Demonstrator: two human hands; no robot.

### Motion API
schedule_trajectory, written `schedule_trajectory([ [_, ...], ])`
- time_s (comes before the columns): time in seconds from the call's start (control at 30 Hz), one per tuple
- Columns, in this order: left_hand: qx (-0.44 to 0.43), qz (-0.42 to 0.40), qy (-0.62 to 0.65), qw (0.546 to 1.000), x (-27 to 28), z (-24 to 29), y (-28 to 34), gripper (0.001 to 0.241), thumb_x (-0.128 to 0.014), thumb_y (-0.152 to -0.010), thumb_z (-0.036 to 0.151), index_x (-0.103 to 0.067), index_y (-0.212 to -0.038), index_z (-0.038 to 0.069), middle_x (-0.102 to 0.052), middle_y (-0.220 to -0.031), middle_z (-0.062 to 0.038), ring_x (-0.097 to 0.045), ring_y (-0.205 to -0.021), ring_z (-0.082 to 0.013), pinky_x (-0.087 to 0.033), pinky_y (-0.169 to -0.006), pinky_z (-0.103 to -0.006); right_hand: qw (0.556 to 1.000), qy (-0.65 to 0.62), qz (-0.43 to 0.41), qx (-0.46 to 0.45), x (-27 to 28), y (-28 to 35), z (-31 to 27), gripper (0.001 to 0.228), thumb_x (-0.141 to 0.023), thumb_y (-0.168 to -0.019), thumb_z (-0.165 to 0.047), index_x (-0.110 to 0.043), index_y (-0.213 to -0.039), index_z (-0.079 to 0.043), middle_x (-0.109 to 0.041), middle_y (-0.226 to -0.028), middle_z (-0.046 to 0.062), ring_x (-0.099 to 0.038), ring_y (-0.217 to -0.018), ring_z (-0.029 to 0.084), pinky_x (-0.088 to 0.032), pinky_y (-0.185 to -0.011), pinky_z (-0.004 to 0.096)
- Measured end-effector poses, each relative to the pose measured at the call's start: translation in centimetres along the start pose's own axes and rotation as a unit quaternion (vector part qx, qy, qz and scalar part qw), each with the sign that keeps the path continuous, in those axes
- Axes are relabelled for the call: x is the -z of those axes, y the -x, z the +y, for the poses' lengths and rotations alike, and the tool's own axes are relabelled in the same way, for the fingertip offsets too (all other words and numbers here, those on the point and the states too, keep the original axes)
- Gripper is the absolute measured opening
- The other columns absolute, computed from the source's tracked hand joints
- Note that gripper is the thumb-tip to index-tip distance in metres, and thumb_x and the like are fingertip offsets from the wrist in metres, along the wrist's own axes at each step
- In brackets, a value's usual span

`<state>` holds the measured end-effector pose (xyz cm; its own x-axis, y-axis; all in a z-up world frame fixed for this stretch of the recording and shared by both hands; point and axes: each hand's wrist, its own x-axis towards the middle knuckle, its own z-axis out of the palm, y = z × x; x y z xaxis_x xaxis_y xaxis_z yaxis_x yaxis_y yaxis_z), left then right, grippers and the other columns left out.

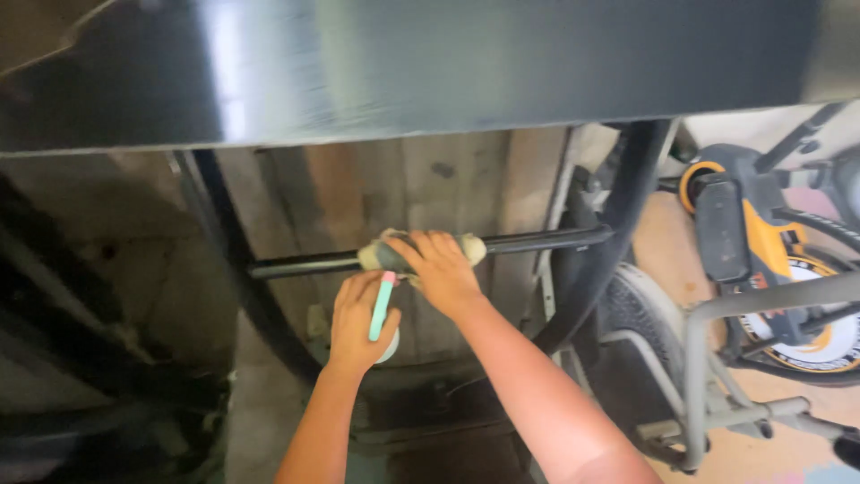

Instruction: Cleaning and sanitizing various gym machines, including a treadmill and elliptical, using a spray bottle and a cloth.

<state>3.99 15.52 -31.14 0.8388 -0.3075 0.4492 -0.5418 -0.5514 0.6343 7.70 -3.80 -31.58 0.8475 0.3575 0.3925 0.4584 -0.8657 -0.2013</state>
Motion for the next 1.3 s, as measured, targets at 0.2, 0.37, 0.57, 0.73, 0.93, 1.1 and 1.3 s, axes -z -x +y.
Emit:
schedule_trajectory([
  [0.2,-0.046,-0.021,-0.031,0.998,-6.2,4.4,-4.3,0.041,-0.070,-0.085,0.023,-0.068,-0.122,0.005,-0.059,-0.132,-0.015,-0.050,-0.127,-0.0398,-0.035,-0.110,-0.0527,0.995,0.023,-0.017,-0.091,6.5,5.7,7.9,0.088,-0.085,-0.065,-0.014,-0.049,-0.145,-0.021,-0.054,-0.133,0.012,-0.048,-0.127,0.037,-0.035,-0.113,0.047],
  [0.37,-0.070,-0.011,-0.014,0.997,-11.3,5.4,-6.6,0.048,-0.069,-0.087,0.023,-0.066,-0.132,0.008,-0.058,-0.141,-0.015,-0.045,-0.140,-0.0388,-0.023,-0.118,-0.0588,0.981,0.054,0.007,-0.186,8.5,9.9,13.2,0.087,-0.084,-0.062,-0.006,-0.052,-0.142,-0.020,-0.051,-0.132,0.013,-0.044,-0.133,0.036,-0.029,-0.118,0.049],
  [0.57,-0.075,-0.084,-0.081,0.990,-14.3,3.9,-7.9,0.078,-0.070,-0.076,0.037,-0.049,-0.145,0.008,-0.057,-0.139,-0.014,-0.048,-0.132,-0.0349,-0.022,-0.116,-0.0583,0.957,-0.076,0.099,-0.263,9.0,12.8,17.1,0.076,-0.065,-0.073,0.006,-0.052,-0.144,-0.018,-0.055,-0.140,0.015,-0.049,-0.134,0.038,-0.038,-0.114,0.045],
  [0.73,-0.059,-0.145,-0.177,0.972,-14.2,4.7,-8.1,0.078,-0.073,-0.072,0.040,-0.047,-0.142,0.015,-0.055,-0.129,-0.009,-0.048,-0.121,-0.0309,-0.028,-0.107,-0.0540,0.810,-0.260,0.359,-0.384,13.5,11.1,19.6,0.059,-0.049,-0.092,0.005,-0.042,-0.149,-0.005,-0.061,-0.133,0.017,-0.061,-0.122,0.026,-0.049,-0.105,0.036],
  [0.93,-0.048,-0.145,-0.189,0.970,-14.3,4.9,-8.2,0.078,-0.074,-0.070,0.041,-0.047,-0.139,0.018,-0.054,-0.127,-0.006,-0.048,-0.120,-0.0290,-0.029,-0.106,-0.0519,0.768,-0.319,0.468,-0.299,14.5,3.0,26.2,0.065,-0.056,-0.091,0.000,-0.033,-0.151,0.000,-0.054,-0.136,0.018,-0.061,-0.119,0.025,-0.053,-0.098,0.036],
  [1.1,-0.014,-0.206,-0.239,0.949,-14.4,5.0,-8.5,0.081,-0.074,-0.073,0.047,-0.042,-0.143,0.020,-0.050,-0.128,-0.006,-0.045,-0.122,-0.0282,-0.027,-0.108,-0.0528,0.867,-0.138,0.301,-0.371,11.9,4.2,25.0,0.053,-0.065,-0.093,-0.011,-0.047,-0.142,0.001,-0.058,-0.136,0.025,-0.061,-0.122,0.040,-0.049,-0.103,0.044],
  [1.3,-0.038,-0.201,-0.253,0.946,-14.6,4.4,-8.5,0.086,-0.075,-0.070,0.050,-0.040,-0.143,0.020,-0.049,-0.129,-0.006,-0.044,-0.121,-0.0294,-0.027,-0.105,-0.0539,0.841,-0.131,0.257,-0.458,-1.5,16.4,25.2,0.068,-0.060,-0.086,-0.007,-0.021,-0.138,0.013,-0.049,-0.135,0.031,-0.051,-0.125,0.041,-0.040,-0.106,0.043],
])
